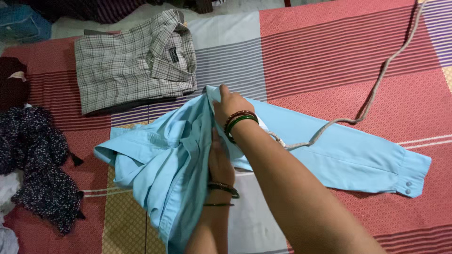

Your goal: The person irons a light blue shirt on a bed. They smooth the fabric with their hands, use a white electric iron to press the sleeves and body, and repeatedly adjust the shirt to remove wrinkles.

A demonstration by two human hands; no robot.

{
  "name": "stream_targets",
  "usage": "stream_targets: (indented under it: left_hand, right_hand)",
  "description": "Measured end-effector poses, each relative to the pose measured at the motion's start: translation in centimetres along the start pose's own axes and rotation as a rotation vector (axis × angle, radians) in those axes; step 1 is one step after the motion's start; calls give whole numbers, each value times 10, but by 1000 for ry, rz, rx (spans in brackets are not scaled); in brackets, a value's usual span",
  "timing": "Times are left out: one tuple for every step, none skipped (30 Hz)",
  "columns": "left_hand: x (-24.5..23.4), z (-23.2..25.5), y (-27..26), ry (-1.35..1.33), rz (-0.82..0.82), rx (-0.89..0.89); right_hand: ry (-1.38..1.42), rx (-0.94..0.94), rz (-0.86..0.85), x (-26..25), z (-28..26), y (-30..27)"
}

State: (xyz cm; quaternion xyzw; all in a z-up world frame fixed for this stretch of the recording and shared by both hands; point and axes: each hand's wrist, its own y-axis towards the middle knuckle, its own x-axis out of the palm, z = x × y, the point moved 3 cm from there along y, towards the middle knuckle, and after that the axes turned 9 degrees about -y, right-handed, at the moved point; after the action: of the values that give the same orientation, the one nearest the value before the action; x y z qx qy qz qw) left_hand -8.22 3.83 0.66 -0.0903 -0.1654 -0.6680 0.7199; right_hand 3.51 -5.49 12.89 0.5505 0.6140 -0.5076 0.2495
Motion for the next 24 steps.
stream_targets:
  left_hand:
    - [-6, 4, 6, 112, 20, -5]
    - [-10, 9, 13, 223, 39, -8]
    - [-12, 15, 17, 250, 46, -36]
    - [-15, 20, 19, 276, 53, -65]
    - [-18, 25, 22, 302, 59, -95]
    - [-19, 28, 27, 376, 28, -81]
    - [-21, 31, 32, 449, -3, -66]
    - [-22, 33, 37, 523, -36, -49]
    - [-23, 32, 43, 354, -34, -121]
    - [-23, 30, 51, 187, -31, -191]
    - [-22, 29, 59, 19, -26, -261]
    - [-22, 32, 66, -5, -49, -268]
    - [-22, 35, 74, -29, -71, -274]
    - [-20, 40, 84, -55, -97, -277]
    - [-17, 46, 94, -58, -119, -257]
    - [-16, 53, 102, -63, -137, -237]
    - [-12, 58, 106, -67, -155, -218]
    - [-9, 64, 107, -30, -155, -212]
    - [-10, 72, 107, 7, -154, -205]
    - [-8, 79, 106, 40, -153, -197]
    - [-7, 84, 105, 46, -159, -187]
    - [-6, 89, 103, 47, -165, -179]
    - [-6, 93, 101, 48, -172, -170]
    - [-6, 95, 99, 60, -154, -183]
  right_hand:
    - [-8, -8, -20, 0, 4, -6]
    - [-16, -18, -38, -2, 8, -12]
    - [-47, -30, -63, -4, 15, -22]
    - [-78, -41, -90, -6, 26, -36]
    - [-121, -70, -48, -10, 36, -50]
    - [-164, -100, -9, -14, 47, -65]
    - [-169, -83, -34, -18, 59, -80]
    - [-173, -68, -57, -21, 69, -92]
    - [-192, -89, -32, -24, 76, -104]
    - [-208, -110, -5, -27, 81, -113]
    - [-225, -132, 21, -28, 83, -119]
    - [-226, -137, 13, -26, 81, -118]
    - [-226, -143, 5, -25, 78, -113]
    - [-227, -148, 3, -24, 74, -106]
    - [-214, -157, -4, -22, 68, -98]
    - [-203, -167, -14, -19, 59, -90]
    - [-191, -177, -23, -16, 52, -82]
    - [-207, -212, -34, -13, 47, -77]
    - [-223, -248, -45, -11, 42, -72]
    - [-241, -283, -54, -9, 40, -69]
    - [-244, -324, -72, -8, 41, -72]
    - [-251, -363, -89, -9, 46, -76]
    - [-257, -402, -107, -10, 49, -81]
    - [-269, -410, -128, -10, 51, -87]
